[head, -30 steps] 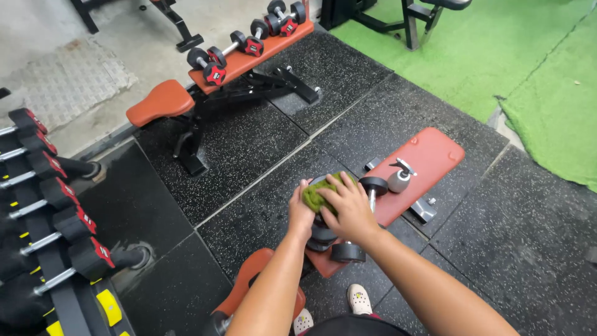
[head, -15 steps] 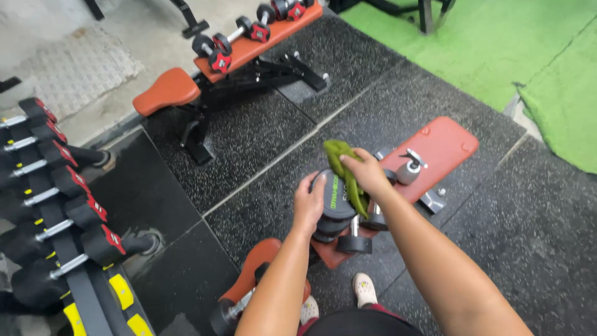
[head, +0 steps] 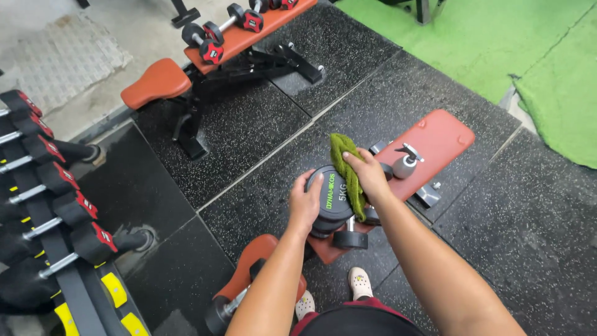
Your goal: Cleaning and wiping down dumbbells with a cloth in a gym setting.
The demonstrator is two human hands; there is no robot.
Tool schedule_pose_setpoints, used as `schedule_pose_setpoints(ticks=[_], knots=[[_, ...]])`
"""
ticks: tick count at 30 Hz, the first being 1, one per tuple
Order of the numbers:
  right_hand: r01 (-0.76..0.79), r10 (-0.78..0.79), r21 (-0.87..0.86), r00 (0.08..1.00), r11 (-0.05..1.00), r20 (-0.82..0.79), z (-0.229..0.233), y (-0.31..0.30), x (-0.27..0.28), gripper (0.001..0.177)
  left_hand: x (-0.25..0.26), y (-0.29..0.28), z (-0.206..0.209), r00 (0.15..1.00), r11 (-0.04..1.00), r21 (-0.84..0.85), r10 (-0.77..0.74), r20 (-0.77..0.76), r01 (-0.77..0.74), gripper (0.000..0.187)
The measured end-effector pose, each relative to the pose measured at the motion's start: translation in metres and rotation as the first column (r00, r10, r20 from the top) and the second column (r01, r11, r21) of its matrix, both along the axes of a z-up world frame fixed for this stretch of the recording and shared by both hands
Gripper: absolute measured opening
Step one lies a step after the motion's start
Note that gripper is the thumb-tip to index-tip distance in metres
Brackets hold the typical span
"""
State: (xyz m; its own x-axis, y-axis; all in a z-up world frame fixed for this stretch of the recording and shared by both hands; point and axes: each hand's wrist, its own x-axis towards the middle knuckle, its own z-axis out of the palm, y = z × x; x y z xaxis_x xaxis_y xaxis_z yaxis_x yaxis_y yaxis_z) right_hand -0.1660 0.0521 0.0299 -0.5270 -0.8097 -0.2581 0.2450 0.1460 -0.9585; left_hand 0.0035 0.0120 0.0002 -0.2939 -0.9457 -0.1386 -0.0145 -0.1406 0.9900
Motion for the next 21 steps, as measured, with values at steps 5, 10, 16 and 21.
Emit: schedule_pose_setpoints(ticks=[5,10,16,21], knots=[[-0.019,0.022,-0.051,0.998,0.999,0.062,-0.013,-0.002,-0.007,0.038,-0.002,0.000,-0.007,1.000,0.999,0.039,0.012,-0.005,-0.012,0.043],[-0.029,0.054,-0.073,0.930,0.997,0.364,-0.048,0.002,-0.019,0.035,-0.003,-0.003,-0.011,0.996,0.999,0.048,0.007,-0.094,-0.002,0.042],[0.034,0.008,-0.043,0.688,0.998,0.725,-0.072,0.021,-0.006,0.041,0.000,-0.005,-0.010,0.986,0.996,0.080,0.048,-0.162,-0.035,0.040],[0.166,-0.105,0.001,0.615,0.986,0.781,-0.079,0.034,-0.034,0.043,0.001,-0.009,0.016,0.999,0.999,-0.015,0.028,0.017,-0.028,0.043]])
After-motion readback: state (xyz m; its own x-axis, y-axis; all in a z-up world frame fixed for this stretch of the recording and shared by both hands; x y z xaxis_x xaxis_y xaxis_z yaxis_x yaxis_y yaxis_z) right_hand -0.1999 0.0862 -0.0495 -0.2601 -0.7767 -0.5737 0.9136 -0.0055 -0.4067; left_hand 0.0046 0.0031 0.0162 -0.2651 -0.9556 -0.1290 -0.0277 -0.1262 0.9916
